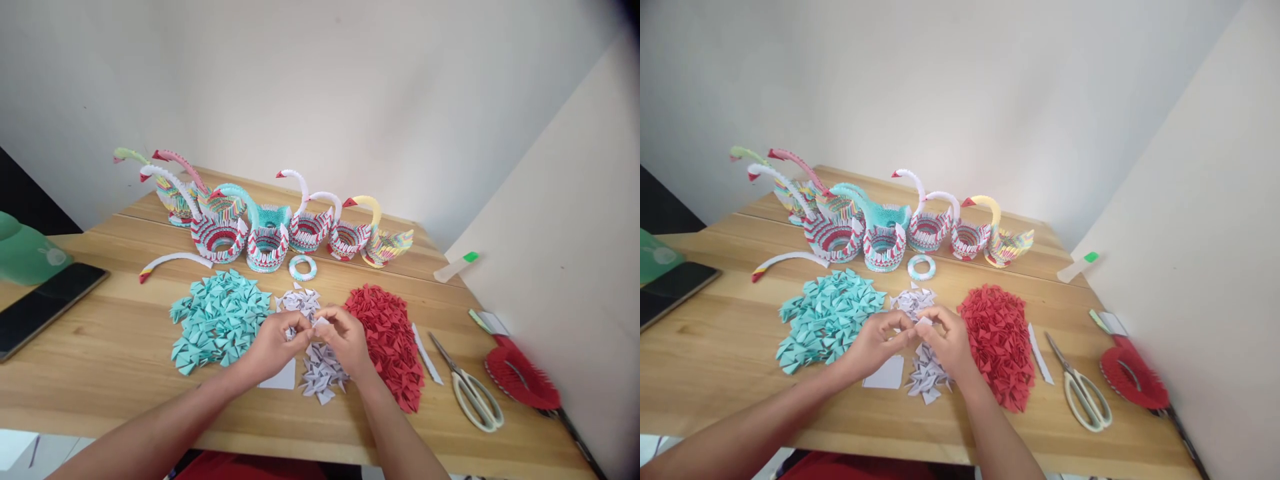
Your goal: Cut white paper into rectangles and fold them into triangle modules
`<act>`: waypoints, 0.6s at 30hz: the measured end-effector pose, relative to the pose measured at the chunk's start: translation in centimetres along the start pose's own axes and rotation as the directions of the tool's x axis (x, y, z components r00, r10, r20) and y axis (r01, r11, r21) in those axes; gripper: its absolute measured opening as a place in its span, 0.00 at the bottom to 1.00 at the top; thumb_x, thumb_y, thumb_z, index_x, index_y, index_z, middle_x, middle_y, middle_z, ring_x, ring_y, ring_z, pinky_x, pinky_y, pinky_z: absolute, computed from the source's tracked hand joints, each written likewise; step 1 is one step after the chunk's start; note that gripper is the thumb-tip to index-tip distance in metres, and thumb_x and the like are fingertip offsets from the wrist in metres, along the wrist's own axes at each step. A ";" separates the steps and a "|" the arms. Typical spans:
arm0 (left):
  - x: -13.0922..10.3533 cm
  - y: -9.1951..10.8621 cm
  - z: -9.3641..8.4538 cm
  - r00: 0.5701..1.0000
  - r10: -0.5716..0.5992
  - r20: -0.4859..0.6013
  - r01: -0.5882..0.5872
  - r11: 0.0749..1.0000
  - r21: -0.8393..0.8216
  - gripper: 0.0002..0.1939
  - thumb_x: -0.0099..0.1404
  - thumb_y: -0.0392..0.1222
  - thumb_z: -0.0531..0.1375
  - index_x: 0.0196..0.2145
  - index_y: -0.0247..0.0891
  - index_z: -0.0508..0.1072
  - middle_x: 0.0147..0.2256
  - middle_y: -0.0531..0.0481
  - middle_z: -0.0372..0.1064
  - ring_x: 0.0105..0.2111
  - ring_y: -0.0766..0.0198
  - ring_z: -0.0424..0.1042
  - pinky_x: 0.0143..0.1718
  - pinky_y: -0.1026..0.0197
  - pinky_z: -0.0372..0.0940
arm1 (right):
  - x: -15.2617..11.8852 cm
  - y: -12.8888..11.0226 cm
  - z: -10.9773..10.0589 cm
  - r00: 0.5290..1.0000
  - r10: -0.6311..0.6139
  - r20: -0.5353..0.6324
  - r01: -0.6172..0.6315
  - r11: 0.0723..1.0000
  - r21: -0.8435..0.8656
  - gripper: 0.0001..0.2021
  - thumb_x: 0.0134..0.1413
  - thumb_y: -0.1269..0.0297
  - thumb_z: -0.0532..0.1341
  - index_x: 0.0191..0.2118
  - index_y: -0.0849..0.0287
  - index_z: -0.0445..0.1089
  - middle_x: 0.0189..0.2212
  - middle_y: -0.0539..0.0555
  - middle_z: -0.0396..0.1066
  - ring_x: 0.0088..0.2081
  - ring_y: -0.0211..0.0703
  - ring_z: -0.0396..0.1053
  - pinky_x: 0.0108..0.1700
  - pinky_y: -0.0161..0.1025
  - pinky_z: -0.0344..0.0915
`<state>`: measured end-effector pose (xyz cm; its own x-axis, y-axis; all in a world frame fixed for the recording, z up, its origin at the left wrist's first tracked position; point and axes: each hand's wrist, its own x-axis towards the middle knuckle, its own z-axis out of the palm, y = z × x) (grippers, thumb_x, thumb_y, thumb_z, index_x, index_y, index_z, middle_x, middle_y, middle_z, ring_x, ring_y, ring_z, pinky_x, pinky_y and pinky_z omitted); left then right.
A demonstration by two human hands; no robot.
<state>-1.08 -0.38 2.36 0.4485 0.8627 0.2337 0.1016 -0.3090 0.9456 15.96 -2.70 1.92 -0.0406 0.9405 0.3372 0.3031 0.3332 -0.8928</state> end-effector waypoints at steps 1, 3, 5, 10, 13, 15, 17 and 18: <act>0.0 -0.1 0.1 1.000 -0.004 0.013 0.004 1.000 0.013 0.10 0.62 0.39 0.57 0.23 0.36 0.68 0.22 0.54 0.68 0.25 0.66 0.66 0.29 0.65 0.60 | 0.0 0.0 0.1 1.000 -0.014 -0.004 0.013 1.000 -0.027 0.06 0.56 0.61 0.62 0.31 0.57 0.71 0.26 0.50 0.70 0.29 0.41 0.67 0.32 0.36 0.63; 0.1 -0.3 0.2 0.999 -0.013 0.030 0.012 0.999 0.037 0.10 0.62 0.38 0.56 0.23 0.36 0.68 0.23 0.54 0.68 0.25 0.66 0.66 0.29 0.66 0.60 | 0.0 0.0 0.3 0.999 -0.044 -0.029 0.041 0.995 -0.086 0.07 0.56 0.64 0.62 0.28 0.57 0.69 0.24 0.49 0.69 0.27 0.40 0.66 0.32 0.36 0.62; 0.1 -0.3 0.3 0.998 -0.024 0.050 0.021 0.998 0.052 0.11 0.63 0.39 0.56 0.23 0.36 0.69 0.23 0.54 0.68 0.26 0.66 0.67 0.29 0.66 0.60 | -0.2 0.0 0.6 0.995 -0.081 -0.058 0.072 0.988 -0.138 0.08 0.56 0.64 0.61 0.27 0.57 0.69 0.23 0.49 0.69 0.27 0.40 0.66 0.32 0.36 0.61; 0.0 -0.3 0.4 0.999 0.029 0.024 -0.031 0.990 0.136 0.13 0.64 0.40 0.56 0.22 0.36 0.69 0.22 0.53 0.69 0.25 0.66 0.66 0.28 0.65 0.59 | -0.5 0.0 1.0 0.988 -0.120 -0.101 0.100 0.978 -0.182 0.10 0.58 0.64 0.59 0.26 0.57 0.69 0.22 0.49 0.69 0.25 0.39 0.65 0.31 0.37 0.61; 0.0 -0.2 0.4 0.996 0.086 0.007 -0.086 0.983 0.163 0.13 0.63 0.39 0.56 0.21 0.37 0.69 0.21 0.53 0.69 0.24 0.66 0.67 0.29 0.64 0.59 | -0.5 0.2 0.9 0.994 -0.022 -0.111 0.013 0.996 -0.083 0.13 0.60 0.61 0.57 0.26 0.57 0.68 0.21 0.49 0.68 0.24 0.39 0.65 0.29 0.36 0.61; -0.1 -0.1 0.3 0.994 0.109 -0.009 -0.106 0.981 0.160 0.13 0.63 0.37 0.56 0.21 0.36 0.69 0.21 0.53 0.69 0.24 0.66 0.67 0.30 0.64 0.59 | -0.3 0.3 0.7 0.991 0.043 -0.130 -0.043 0.999 -0.001 0.15 0.62 0.59 0.54 0.26 0.58 0.69 0.21 0.49 0.68 0.24 0.39 0.66 0.28 0.35 0.62; 0.0 -0.2 0.1 0.992 0.121 -0.042 -0.113 0.981 0.160 0.12 0.62 0.36 0.56 0.21 0.36 0.69 0.21 0.53 0.69 0.24 0.66 0.67 0.29 0.64 0.59 | -0.1 0.3 0.4 0.986 0.080 -0.143 -0.071 0.995 0.063 0.14 0.62 0.58 0.55 0.30 0.57 0.71 0.23 0.50 0.70 0.26 0.40 0.68 0.30 0.35 0.64; 0.0 -0.2 0.1 0.991 0.119 -0.057 -0.109 0.981 0.159 0.12 0.62 0.36 0.57 0.21 0.36 0.70 0.21 0.53 0.69 0.24 0.66 0.67 0.29 0.64 0.59 | 0.0 0.3 0.2 0.986 0.088 -0.141 -0.078 0.994 0.078 0.11 0.60 0.58 0.57 0.32 0.57 0.72 0.24 0.50 0.71 0.27 0.40 0.69 0.31 0.36 0.65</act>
<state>-1.02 -0.34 2.18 0.4059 0.8411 0.3574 0.1920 -0.4608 0.8665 15.84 -2.56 1.60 0.1208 0.9475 0.2960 0.2298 0.2633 -0.9369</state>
